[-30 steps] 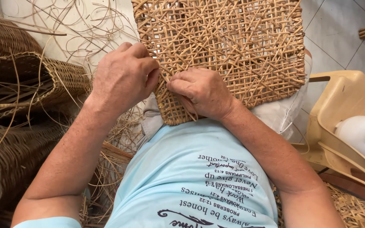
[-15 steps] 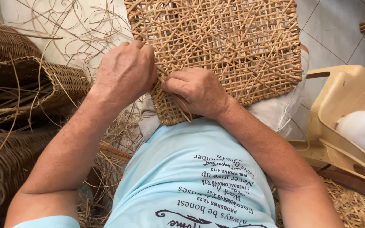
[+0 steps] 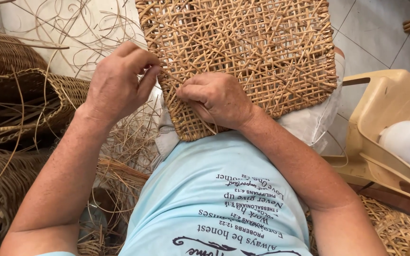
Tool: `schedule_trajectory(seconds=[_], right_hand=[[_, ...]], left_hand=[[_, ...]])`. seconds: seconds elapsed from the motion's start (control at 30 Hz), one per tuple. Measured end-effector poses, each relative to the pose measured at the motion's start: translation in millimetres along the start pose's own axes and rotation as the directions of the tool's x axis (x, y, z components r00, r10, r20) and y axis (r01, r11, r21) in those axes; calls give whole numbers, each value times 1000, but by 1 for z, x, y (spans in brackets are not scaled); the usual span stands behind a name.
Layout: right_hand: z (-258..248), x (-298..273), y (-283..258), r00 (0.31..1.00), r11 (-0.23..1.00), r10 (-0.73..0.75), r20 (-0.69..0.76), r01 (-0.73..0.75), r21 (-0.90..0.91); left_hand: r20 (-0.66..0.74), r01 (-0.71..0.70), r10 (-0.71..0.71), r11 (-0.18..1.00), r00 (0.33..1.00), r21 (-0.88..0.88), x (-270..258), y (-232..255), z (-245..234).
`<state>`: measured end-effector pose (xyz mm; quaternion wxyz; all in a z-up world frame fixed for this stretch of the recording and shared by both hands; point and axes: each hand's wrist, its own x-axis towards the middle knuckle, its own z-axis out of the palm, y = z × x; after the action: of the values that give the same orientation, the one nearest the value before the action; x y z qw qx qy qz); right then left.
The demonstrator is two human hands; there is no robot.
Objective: Weaving thin wicker strands into a rectangular wicker panel to create a mesh pattern.
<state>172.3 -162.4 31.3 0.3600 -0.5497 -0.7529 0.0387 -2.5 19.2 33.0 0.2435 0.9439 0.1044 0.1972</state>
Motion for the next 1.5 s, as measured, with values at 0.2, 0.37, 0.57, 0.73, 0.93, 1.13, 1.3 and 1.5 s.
schedule_trajectory(seconds=[0.2,0.37,0.57,0.73,0.93,1.13,1.3,1.5], right_hand=[[5,-7,2,999,990,-24,27,28,-141],[8,-11,5,998,979,-46,53,56,-195],[10,-12,7,997,970,-57,53,68,-233],[11,-11,5,997,965,-66,42,75,-252],[17,-11,3,989,982,145,23,-141,-127],[18,-3,6,976,976,215,19,-214,-38],[17,0,3,971,971,239,-18,-240,-27],[14,3,-5,968,968,247,-38,-248,-37]], left_hand=[[223,-125,45,926,974,357,6,16,-3],[432,-93,-153,862,889,498,26,35,-6],[445,-43,-247,835,861,548,44,36,3],[537,8,-371,827,758,562,47,44,0],[444,-23,-207,889,872,458,27,22,10],[336,32,-110,973,935,228,17,2,12],[237,-8,-36,983,971,184,9,-8,17],[147,-144,95,919,985,368,-3,-14,24]])
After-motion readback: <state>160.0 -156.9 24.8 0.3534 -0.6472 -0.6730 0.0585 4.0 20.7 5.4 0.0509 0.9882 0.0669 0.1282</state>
